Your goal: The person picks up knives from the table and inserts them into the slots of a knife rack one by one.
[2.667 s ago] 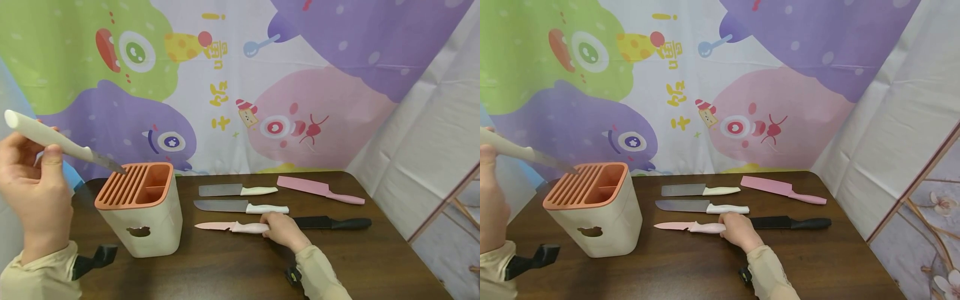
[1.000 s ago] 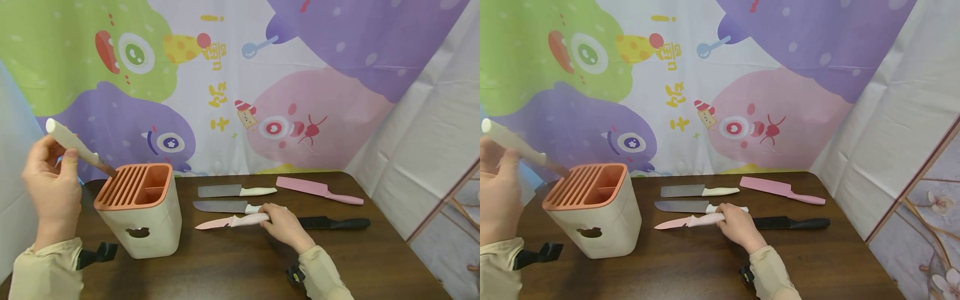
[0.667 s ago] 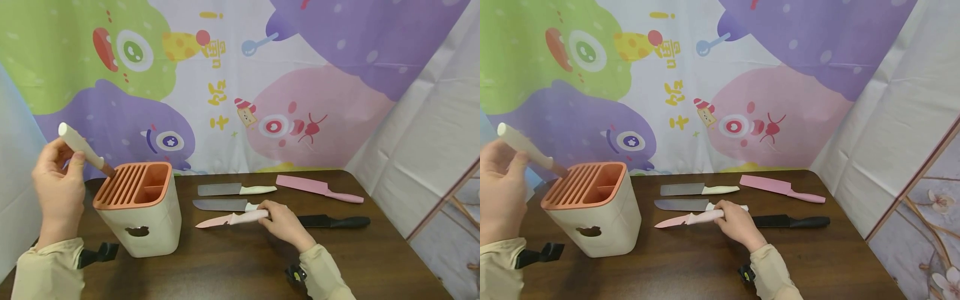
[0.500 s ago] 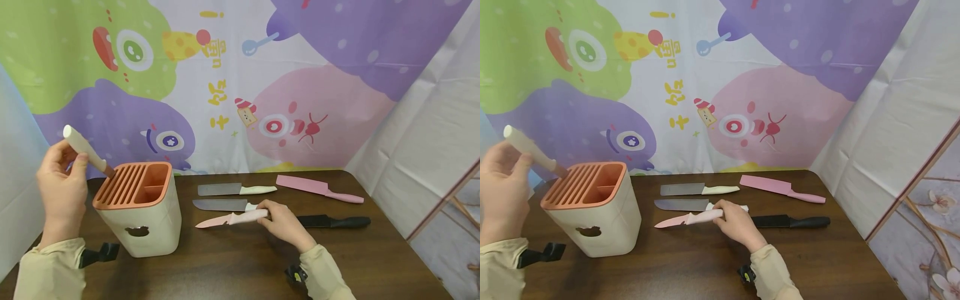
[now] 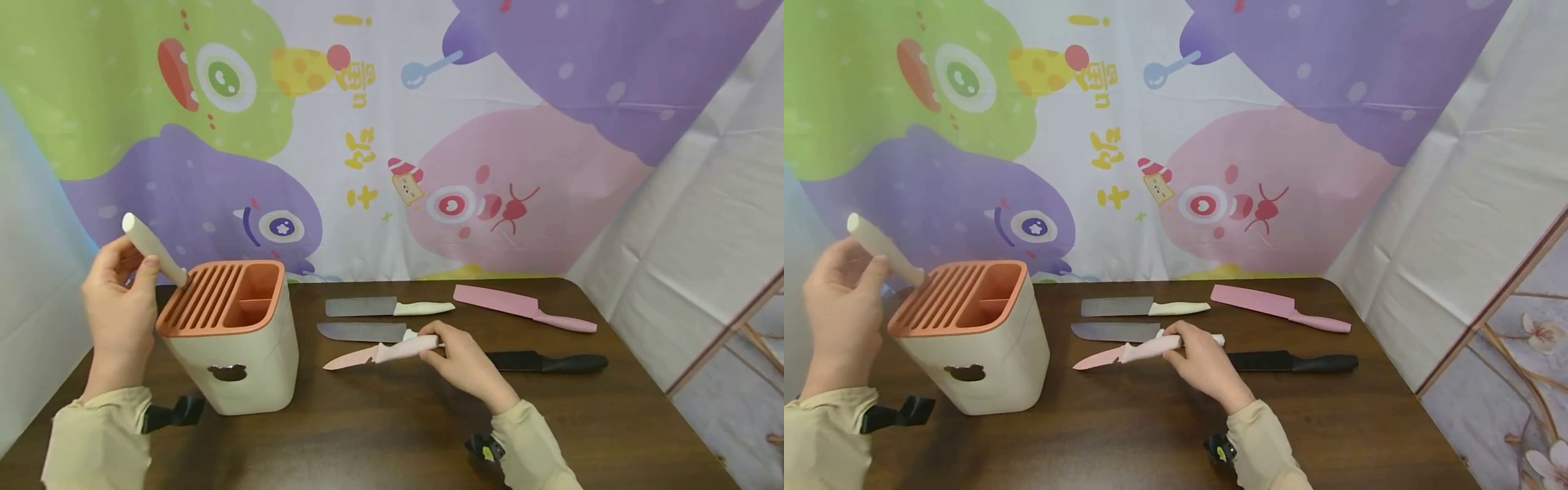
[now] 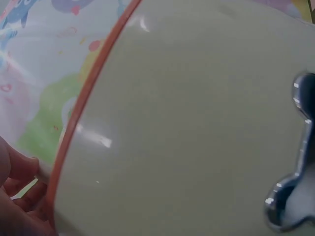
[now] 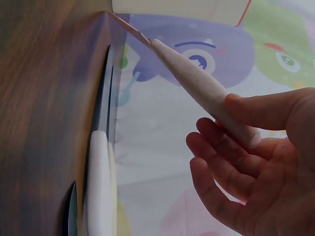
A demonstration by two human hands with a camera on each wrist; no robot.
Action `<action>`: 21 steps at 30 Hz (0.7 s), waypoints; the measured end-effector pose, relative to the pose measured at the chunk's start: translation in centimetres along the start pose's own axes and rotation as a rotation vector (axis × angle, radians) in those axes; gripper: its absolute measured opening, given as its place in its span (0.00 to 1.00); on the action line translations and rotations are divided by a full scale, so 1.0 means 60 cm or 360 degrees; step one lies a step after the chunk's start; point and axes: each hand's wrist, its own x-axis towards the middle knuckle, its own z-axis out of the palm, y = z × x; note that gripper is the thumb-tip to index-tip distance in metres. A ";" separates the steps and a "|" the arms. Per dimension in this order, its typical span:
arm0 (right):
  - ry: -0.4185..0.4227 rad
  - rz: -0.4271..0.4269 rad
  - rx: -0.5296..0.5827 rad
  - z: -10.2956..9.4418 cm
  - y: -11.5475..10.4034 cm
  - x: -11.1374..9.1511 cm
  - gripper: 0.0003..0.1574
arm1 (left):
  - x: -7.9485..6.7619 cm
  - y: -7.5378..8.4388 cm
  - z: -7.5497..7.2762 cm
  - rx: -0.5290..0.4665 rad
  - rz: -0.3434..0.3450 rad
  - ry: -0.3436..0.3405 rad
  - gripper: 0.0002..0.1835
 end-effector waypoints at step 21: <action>0.0057 -0.0067 0.0164 -0.006 -0.007 0.001 0.14 | 0.007 -0.018 0.005 0.0143 -0.0062 -0.0045 0.17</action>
